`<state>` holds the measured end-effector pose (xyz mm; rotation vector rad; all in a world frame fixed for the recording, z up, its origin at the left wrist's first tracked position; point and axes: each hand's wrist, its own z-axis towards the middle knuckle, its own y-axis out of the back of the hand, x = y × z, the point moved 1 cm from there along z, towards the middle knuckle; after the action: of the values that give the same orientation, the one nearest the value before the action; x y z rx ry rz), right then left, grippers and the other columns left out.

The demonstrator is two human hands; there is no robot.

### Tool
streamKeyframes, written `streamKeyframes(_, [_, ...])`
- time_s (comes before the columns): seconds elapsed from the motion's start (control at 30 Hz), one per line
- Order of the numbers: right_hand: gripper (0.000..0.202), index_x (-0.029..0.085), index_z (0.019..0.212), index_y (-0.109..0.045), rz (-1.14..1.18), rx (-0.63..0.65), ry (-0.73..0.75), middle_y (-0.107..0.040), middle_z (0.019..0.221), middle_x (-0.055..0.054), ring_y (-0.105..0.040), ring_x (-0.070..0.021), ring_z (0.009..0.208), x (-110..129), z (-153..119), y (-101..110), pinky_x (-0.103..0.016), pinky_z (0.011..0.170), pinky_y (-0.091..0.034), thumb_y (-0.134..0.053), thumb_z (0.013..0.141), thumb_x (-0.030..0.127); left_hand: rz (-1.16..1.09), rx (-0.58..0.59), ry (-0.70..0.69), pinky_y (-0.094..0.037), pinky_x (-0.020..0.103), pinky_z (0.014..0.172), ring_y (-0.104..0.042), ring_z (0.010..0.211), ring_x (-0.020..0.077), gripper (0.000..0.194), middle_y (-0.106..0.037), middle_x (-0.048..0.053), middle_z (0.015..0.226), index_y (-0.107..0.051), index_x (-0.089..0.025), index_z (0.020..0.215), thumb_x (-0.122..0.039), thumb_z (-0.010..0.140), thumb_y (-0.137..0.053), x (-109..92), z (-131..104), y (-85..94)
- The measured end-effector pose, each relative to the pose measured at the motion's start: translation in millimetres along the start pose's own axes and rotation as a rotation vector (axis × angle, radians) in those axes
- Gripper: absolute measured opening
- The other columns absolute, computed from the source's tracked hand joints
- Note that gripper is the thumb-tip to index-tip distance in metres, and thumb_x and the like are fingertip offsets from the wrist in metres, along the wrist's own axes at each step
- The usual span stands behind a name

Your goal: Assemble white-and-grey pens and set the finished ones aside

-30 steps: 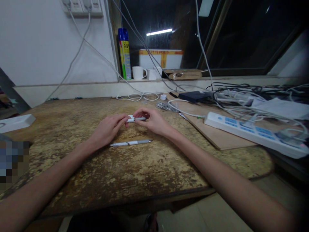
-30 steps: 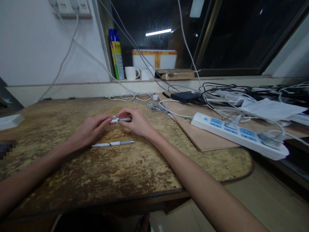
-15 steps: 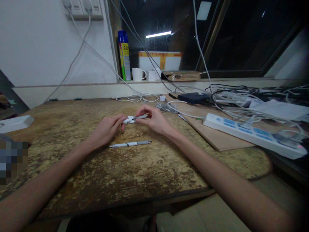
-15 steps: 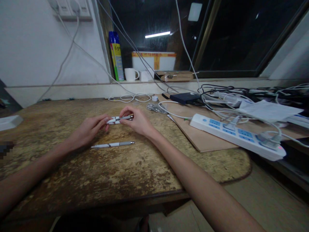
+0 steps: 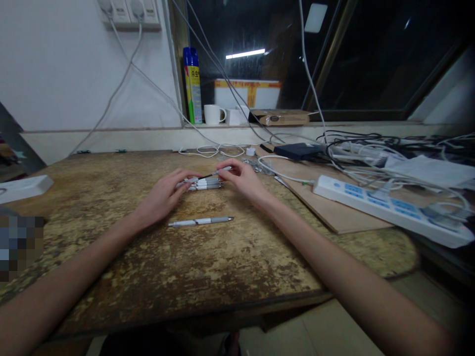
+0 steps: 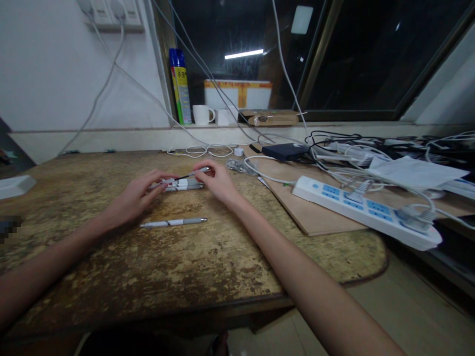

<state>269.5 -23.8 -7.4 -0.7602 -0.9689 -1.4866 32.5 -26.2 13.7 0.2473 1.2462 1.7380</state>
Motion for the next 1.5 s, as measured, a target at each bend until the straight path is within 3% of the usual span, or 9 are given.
streamKeyframes(0.27, [0.013,0.018,0.095,-0.069,0.169,-0.086,-0.120,-0.070,0.096,-0.006,-0.066,-0.0169,0.087,0,2,8,-0.035,0.090,-0.054,-0.065,0.084,0.023,0.060,-0.042,0.030,-0.043,0.041,0.105,-0.059,0.117,0.0250,0.029,-0.065,0.007,0.125,-0.062,-0.023,0.125,-0.032,0.107,-0.043,5,-1,2.8])
streamKeyframes(0.43, [0.015,0.018,0.095,-0.071,-0.009,-0.130,-0.085,-0.073,0.095,-0.007,-0.067,-0.0192,0.089,-8,3,9,-0.036,0.089,-0.052,-0.062,0.084,0.022,0.070,-0.054,0.034,-0.044,0.041,0.103,-0.059,0.115,0.0249,0.028,-0.064,0.008,0.122,-0.062,-0.022,0.124,-0.031,0.106,-0.042,6,-1,1.8])
streamKeyframes(0.67, [0.018,0.018,0.084,-0.070,-0.180,0.051,0.011,-0.072,0.082,-0.006,-0.063,-0.0179,0.076,-15,0,-2,-0.033,0.079,-0.049,-0.061,0.091,0.032,0.071,-0.040,-0.002,-0.044,0.040,0.103,-0.060,0.115,0.0251,0.030,-0.065,0.007,0.120,-0.062,-0.022,0.124,-0.033,0.106,-0.041,6,0,0.9])
streamKeyframes(0.87, [0.023,0.018,0.081,-0.069,-0.084,0.101,0.004,-0.069,0.077,-0.003,-0.061,-0.0168,0.076,-9,-3,-6,-0.030,0.078,-0.048,-0.061,0.092,0.036,0.062,-0.035,-0.002,-0.045,0.042,0.104,-0.060,0.116,0.0255,0.032,-0.066,0.007,0.122,-0.063,-0.024,0.126,-0.034,0.106,-0.041,4,-1,1.6])
streamKeyframes(1.0, [0.022,0.018,0.078,-0.067,0.070,0.106,-0.105,-0.070,0.081,-0.003,-0.062,-0.0164,0.076,-5,-1,-6,-0.030,0.078,-0.051,-0.062,0.091,0.035,0.037,-0.037,-0.024,-0.044,0.042,0.106,-0.060,0.120,0.0252,0.034,-0.066,0.007,0.128,-0.063,-0.026,0.132,-0.036,0.105,-0.044,0,0,2.6])
streamKeyframes(1.13, [0.024,0.017,0.075,-0.067,0.189,0.051,-0.173,-0.069,0.083,-0.005,-0.061,-0.0139,0.071,-3,0,-3,-0.028,0.077,-0.052,-0.060,0.091,0.033,-0.010,-0.080,0.049,-0.048,0.041,0.102,-0.062,0.120,0.0259,0.040,-0.066,0.006,0.134,-0.058,-0.027,0.139,-0.042,0.104,-0.048,2,-1,5.2])
streamKeyframes(1.23, [0.026,0.016,0.075,-0.066,0.197,-0.025,-0.185,-0.069,0.082,-0.006,-0.061,-0.0137,0.070,-4,2,3,-0.028,0.074,-0.052,-0.058,0.092,0.034,-0.017,-0.123,0.116,-0.051,0.039,0.096,-0.066,0.112,0.0260,0.039,-0.070,0.007,0.128,-0.061,-0.025,0.134,-0.046,0.102,-0.051,10,-1,8.6])
streamKeyframes(1.33, [0.026,0.017,0.077,-0.066,0.131,-0.080,-0.146,-0.071,0.085,-0.007,-0.064,-0.0155,0.075,-10,5,11,-0.029,0.076,-0.052,-0.057,0.092,0.035,-0.007,-0.162,0.166,-0.053,0.039,0.092,-0.067,0.106,0.0262,0.038,-0.072,0.008,0.124,-0.066,-0.023,0.124,-0.049,0.101,-0.051,18,-2,11.1])
streamKeyframes(1.5, [0.020,0.017,0.085,-0.069,-0.189,-0.112,0.034,-0.071,0.081,-0.004,-0.064,-0.0176,0.077,-22,9,20,-0.032,0.079,-0.050,-0.062,0.089,0.036,-0.003,-0.163,0.237,-0.051,0.041,0.097,-0.068,0.106,0.0274,0.040,-0.073,0.008,0.123,-0.069,-0.023,0.120,-0.053,0.098,-0.053,29,-4,10.5])
